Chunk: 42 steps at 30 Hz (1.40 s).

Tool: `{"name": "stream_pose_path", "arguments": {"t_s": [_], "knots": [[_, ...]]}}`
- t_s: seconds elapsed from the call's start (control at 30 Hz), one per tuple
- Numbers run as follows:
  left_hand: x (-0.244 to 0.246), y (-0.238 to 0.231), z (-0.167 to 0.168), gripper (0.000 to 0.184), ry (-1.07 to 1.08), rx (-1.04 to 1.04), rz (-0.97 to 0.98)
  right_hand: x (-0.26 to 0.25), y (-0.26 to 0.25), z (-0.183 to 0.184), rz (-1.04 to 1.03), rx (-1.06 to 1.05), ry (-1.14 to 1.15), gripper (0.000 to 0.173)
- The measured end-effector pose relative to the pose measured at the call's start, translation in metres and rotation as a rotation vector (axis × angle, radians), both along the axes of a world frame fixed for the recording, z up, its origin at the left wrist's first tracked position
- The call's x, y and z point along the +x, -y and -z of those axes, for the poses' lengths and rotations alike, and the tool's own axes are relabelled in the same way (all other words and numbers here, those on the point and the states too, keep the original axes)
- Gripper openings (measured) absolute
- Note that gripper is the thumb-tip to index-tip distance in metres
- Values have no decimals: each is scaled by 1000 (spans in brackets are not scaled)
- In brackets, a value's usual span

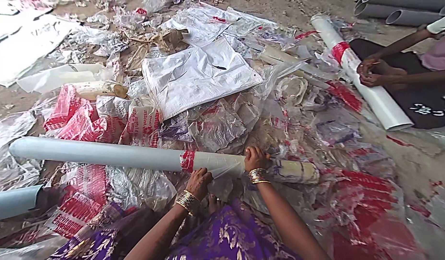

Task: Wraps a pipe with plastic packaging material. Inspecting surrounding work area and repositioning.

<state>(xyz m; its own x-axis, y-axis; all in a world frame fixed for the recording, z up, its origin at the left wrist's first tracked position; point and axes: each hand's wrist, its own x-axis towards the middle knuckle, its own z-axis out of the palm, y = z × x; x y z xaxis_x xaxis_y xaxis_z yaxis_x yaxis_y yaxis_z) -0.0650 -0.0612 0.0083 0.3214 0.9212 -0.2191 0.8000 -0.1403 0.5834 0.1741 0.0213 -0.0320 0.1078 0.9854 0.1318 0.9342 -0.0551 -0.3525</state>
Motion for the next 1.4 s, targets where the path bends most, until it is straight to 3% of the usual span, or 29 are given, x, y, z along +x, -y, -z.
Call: {"name": "stream_pose_path", "arguments": {"t_s": [0.07, 0.23, 0.43, 0.5, 0.53, 0.63, 0.7, 0.83, 0.97, 1.07, 1.23, 1.4], "knots": [[-2, 8, 4, 15, 23, 64, 9, 0, 2, 3, -4, 26, -11, 28], [3, -2, -14, 22, -114, -10, 48, 1, -3, 1, -6, 6, -4, 29], [7, -21, 0, 28, -53, 442, -158, -1, -13, -3, -14, -21, -22, 28], [16, -34, 1, 48, -4, 547, -156, 0, -12, -3, -16, -24, -25, 28], [23, -39, -4, 55, 7, 492, -139, 0, -10, -1, -20, -7, -23, 27], [47, -59, -20, 58, -66, 53, 24, 0, -8, 1, -24, 21, -12, 27], [63, -68, -16, 55, -134, -69, 129, 1, -13, 3, -27, 41, -14, 28], [72, -77, -7, 33, -125, -123, 123, 0, -20, 0, -31, 1, 9, 29], [60, -101, 12, 26, 135, -164, 38, -1, -29, -5, -19, -48, 33, 29], [59, -106, 14, 26, 158, -162, 10, -2, -34, -19, 73, -98, -22, 26], [56, -104, 13, 26, 187, -146, 50, -14, -29, -66, 140, -575, -105, 31], [54, -103, 13, 25, 224, -142, 57, -24, -33, -70, 129, -676, -93, 23]]}}
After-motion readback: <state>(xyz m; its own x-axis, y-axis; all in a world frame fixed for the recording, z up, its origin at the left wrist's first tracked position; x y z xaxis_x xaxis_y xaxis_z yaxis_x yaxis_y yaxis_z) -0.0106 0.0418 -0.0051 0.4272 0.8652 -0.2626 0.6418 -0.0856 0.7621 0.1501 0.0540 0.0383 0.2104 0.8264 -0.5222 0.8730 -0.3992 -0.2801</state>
